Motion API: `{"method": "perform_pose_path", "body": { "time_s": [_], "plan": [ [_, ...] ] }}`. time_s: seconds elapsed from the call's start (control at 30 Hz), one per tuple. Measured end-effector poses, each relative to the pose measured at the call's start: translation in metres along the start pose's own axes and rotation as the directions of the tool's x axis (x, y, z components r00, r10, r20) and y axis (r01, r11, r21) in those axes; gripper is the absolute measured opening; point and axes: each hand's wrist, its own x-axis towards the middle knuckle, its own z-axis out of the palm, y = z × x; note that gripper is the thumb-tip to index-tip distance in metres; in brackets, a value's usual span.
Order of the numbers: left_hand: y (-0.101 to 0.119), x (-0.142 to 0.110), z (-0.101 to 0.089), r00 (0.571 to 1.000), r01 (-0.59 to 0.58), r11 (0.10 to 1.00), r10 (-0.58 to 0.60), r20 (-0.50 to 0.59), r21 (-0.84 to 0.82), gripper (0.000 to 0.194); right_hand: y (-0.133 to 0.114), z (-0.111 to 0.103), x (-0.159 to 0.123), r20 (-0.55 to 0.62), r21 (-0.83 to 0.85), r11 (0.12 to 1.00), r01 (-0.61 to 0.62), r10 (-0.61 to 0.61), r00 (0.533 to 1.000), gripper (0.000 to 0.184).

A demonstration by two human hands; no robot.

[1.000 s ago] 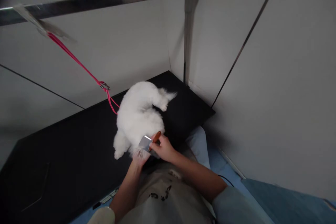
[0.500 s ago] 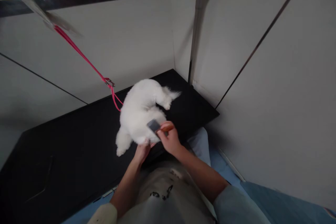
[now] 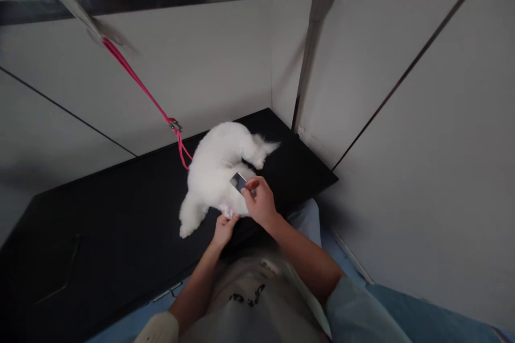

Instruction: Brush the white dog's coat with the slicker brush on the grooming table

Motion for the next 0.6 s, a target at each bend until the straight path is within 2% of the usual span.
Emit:
{"method": "perform_pose_path", "body": {
  "time_s": [0.07,0.1,0.13,0.17,0.2,0.27,0.3,0.33,0.4,0.43,0.47,0.53,0.57,0.6],
  "plan": [
    [-0.001,0.001,-0.003,0.997,0.042,0.997,-0.037,0.067,-0.064,0.012,0.003,-0.003,0.002,0.141,0.038,0.999,0.024,-0.029,0.99,0.007],
    [-0.001,0.002,-0.006,0.99,0.085,0.987,-0.069,0.119,-0.137,0.01,0.005,-0.005,0.003,0.217,0.054,0.998,-0.008,-0.004,0.976,0.006],
    [0.001,0.003,-0.008,0.976,0.153,0.963,-0.112,0.185,-0.223,0.012,0.008,-0.008,0.004,0.233,0.056,0.997,-0.06,0.046,0.971,0.006],
    [0.003,0.004,-0.011,0.954,0.236,0.924,-0.162,0.252,-0.3,0.02,0.01,-0.011,0.005,0.166,0.05,0.993,-0.109,0.099,0.981,0.005],
    [0.006,0.006,-0.013,0.928,0.319,0.877,-0.213,0.305,-0.358,0.027,0.012,-0.015,0.005,0.03,0.045,0.99,-0.134,0.133,0.991,0.006],
    [0.012,0.009,-0.014,0.892,0.427,0.806,-0.302,0.335,-0.41,0.033,0.014,-0.019,0.002,-0.239,0.04,0.995,-0.093,0.1,0.966,0.007],
    [0.015,0.01,-0.014,0.887,0.445,0.795,-0.33,0.322,-0.412,0.029,0.013,-0.019,-0.002,-0.267,0.039,0.998,-0.05,0.058,0.962,0.007],
    [0.017,0.011,-0.012,0.891,0.443,0.795,-0.341,0.299,-0.414,0.023,0.013,-0.018,-0.006,-0.205,0.049,0.999,-0.019,0.028,0.978,0.006],
    [0.02,0.01,-0.005,0.912,0.407,0.799,-0.328,0.247,-0.443,0.011,0.012,-0.013,-0.016,0.034,0.091,0.995,-0.051,0.048,0.998,0.007],
    [0.021,0.009,0.0,0.922,0.386,0.795,-0.317,0.222,-0.468,0.008,0.012,-0.011,-0.02,0.103,0.101,0.99,-0.102,0.092,0.99,0.009],
    [0.021,0.007,0.004,0.93,0.367,0.787,-0.309,0.198,-0.495,0.007,0.012,-0.01,-0.023,0.097,0.102,0.984,-0.149,0.139,0.986,0.011],
    [0.022,0.003,0.011,0.942,0.334,0.757,-0.296,0.161,-0.561,0.007,0.013,-0.011,-0.026,-0.102,0.095,0.981,-0.168,0.177,0.979,0.009],
    [0.023,0.001,0.014,0.945,0.322,0.739,-0.285,0.157,-0.593,0.008,0.013,-0.013,-0.028,-0.205,0.093,0.986,-0.142,0.158,0.966,0.008],
    [0.023,-0.001,0.015,0.947,0.32,0.719,-0.27,0.176,-0.617,0.009,0.014,-0.014,-0.029,-0.254,0.099,0.989,-0.106,0.129,0.959,0.007]
  ]
}}
